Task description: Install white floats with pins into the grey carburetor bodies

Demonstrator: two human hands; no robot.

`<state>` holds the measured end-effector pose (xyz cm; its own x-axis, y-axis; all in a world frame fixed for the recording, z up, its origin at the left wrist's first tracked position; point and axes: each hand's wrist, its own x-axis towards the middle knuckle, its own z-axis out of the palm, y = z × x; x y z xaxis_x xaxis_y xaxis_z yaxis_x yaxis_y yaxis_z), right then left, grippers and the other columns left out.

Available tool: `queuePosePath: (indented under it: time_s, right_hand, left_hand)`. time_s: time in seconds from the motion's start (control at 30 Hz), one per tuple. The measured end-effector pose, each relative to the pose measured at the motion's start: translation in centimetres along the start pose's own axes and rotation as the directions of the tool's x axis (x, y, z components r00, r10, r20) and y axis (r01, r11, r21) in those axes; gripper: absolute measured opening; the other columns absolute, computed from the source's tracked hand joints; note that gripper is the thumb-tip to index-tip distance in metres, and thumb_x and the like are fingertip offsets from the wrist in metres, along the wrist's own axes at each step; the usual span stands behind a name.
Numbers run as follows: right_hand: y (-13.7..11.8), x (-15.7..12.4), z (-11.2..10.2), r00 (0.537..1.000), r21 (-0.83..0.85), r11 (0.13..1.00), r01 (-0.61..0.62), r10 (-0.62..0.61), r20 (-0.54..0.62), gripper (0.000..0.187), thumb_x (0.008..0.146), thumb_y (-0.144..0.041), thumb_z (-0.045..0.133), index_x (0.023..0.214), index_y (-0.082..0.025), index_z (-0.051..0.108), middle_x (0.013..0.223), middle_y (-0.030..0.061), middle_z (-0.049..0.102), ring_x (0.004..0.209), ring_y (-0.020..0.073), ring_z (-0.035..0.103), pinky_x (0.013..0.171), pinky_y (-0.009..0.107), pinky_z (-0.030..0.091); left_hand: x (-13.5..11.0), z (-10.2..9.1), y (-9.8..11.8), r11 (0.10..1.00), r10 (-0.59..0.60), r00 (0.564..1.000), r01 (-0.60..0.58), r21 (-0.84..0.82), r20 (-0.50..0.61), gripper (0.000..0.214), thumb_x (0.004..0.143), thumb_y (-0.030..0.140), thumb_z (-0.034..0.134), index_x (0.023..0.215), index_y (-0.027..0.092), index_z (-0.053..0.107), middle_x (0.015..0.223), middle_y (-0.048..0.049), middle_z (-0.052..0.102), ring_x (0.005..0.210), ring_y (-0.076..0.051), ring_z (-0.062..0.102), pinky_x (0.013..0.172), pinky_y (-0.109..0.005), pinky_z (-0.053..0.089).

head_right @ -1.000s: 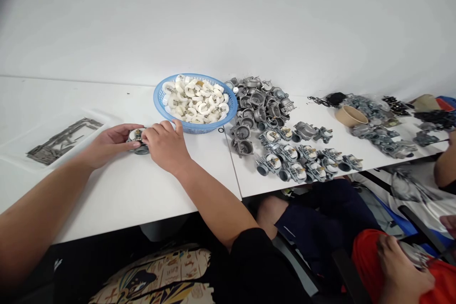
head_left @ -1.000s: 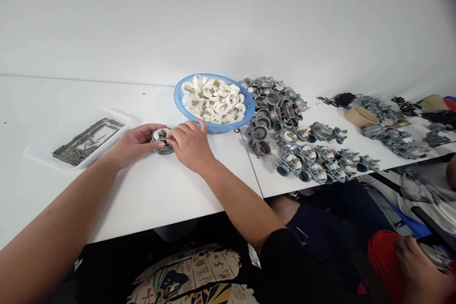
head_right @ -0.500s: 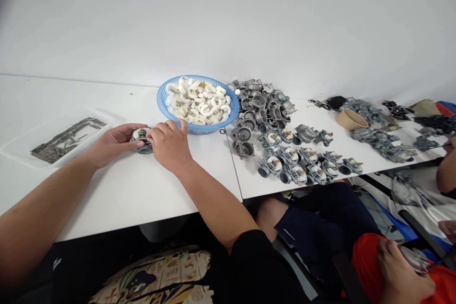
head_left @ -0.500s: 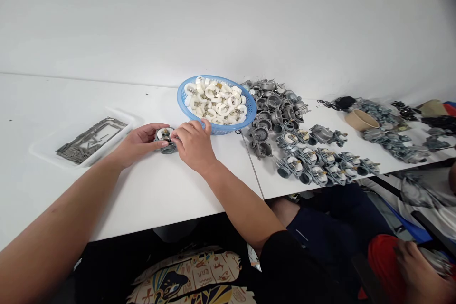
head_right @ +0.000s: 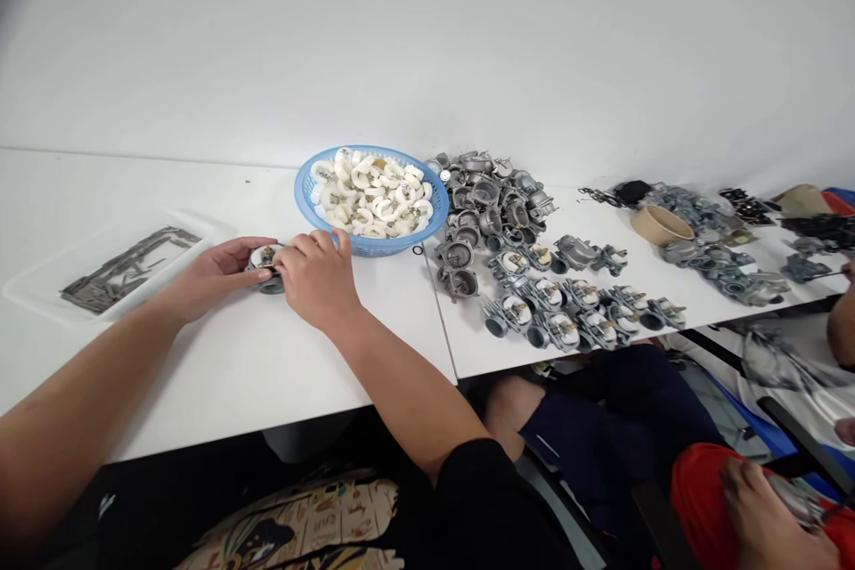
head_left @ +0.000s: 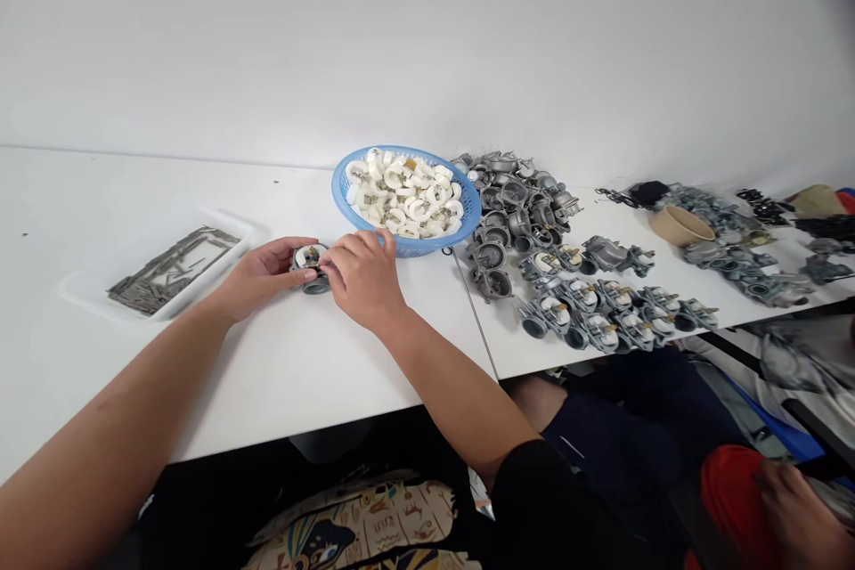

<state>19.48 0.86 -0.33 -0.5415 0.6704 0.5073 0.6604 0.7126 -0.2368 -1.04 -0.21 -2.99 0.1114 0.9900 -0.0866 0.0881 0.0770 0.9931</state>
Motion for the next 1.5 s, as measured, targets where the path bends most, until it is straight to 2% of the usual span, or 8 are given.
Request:
queuePosePath:
  time_s: [0.17, 0.43, 0.9, 1.2, 1.4, 1.5]
  right_hand:
    - [-0.06, 0.03, -0.07, 1.000, 0.004, 1.000, -0.003, 0.003, 0.014, 0.018, 0.100, -0.020, 0.050, 0.094, -0.023, 0.067, 0.105, 0.0022, 0.066, 0.110, 0.0197, 0.050, 0.115, 0.044, 0.013]
    - [0.18, 0.07, 0.21, 1.000, 0.007, 1.000, 0.004, -0.004, -0.010, 0.021, 0.101, -0.022, 0.049, 0.092, -0.024, 0.068, 0.107, 0.0019, 0.066, 0.112, 0.0189, 0.049, 0.115, 0.043, 0.015]
    - [0.01, -0.08, 0.26, 1.000, 0.007, 1.000, -0.027, 0.027, -0.005, 0.016, 0.100, -0.019, 0.050, 0.095, -0.023, 0.065, 0.106, 0.0021, 0.066, 0.112, 0.0195, 0.049, 0.114, 0.044, 0.015]
    - [-0.10, -0.01, 0.34, 1.000, -0.009, 1.000, -0.028, 0.028, 0.004, 0.016, 0.100, -0.020, 0.048, 0.094, -0.022, 0.063, 0.105, 0.0028, 0.066, 0.113, 0.0197, 0.050, 0.116, 0.045, 0.013]
    - [-0.29, -0.07, 0.03, 0.999, -0.024, 0.999, -0.033, 0.033, 0.027, 0.018, 0.101, -0.022, 0.045, 0.099, -0.023, 0.063, 0.114, 0.0050, 0.064, 0.118, 0.0204, 0.049, 0.116, 0.046, 0.014]
    - [-0.41, -0.25, -0.19, 1.000, -0.034, 0.999, -0.020, 0.020, 0.011, 0.018, 0.099, -0.022, 0.045, 0.105, -0.023, 0.062, 0.125, 0.0058, 0.061, 0.129, 0.0222, 0.043, 0.118, 0.048, 0.012]
  left_hand:
    - [0.06, 0.18, 0.07, 0.999, 0.016, 1.000, -0.015, 0.039, -0.017, 0.068, 0.066, 0.049, 0.087, 0.124, 0.023, 0.064, 0.096, -0.0052, 0.068, 0.084, -0.019, 0.059, 0.073, -0.032, 0.052]
    - [0.12, -0.36, -0.78, 0.998, 0.041, 0.999, -0.042, 0.038, 0.032, 0.063, 0.073, 0.046, 0.083, 0.128, 0.026, 0.061, 0.110, -0.0085, 0.070, 0.101, -0.025, 0.063, 0.086, -0.037, 0.054]
    - [0.04, -0.19, -0.39, 0.999, 0.005, 1.000, -0.006, 0.048, 0.022, 0.064, 0.073, 0.048, 0.083, 0.129, 0.027, 0.060, 0.111, -0.0074, 0.069, 0.102, -0.023, 0.061, 0.090, -0.038, 0.050]
    - [0.14, -0.32, -0.69, 0.998, 0.022, 0.999, -0.024, 0.065, 0.030, 0.064, 0.073, 0.048, 0.082, 0.130, 0.028, 0.060, 0.113, -0.0076, 0.069, 0.105, -0.025, 0.061, 0.091, -0.040, 0.051]
    - [0.11, 0.00, -0.31, 0.998, 0.026, 1.000, -0.026, 0.059, 0.012, 0.067, 0.070, 0.051, 0.083, 0.128, 0.025, 0.061, 0.108, -0.0083, 0.070, 0.100, -0.026, 0.062, 0.088, -0.042, 0.054]
    - [-0.01, 0.13, -0.07, 0.998, 0.026, 0.999, -0.027, 0.049, 0.022, 0.063, 0.072, 0.049, 0.083, 0.126, 0.026, 0.062, 0.111, -0.0075, 0.069, 0.102, -0.026, 0.062, 0.088, -0.039, 0.054]
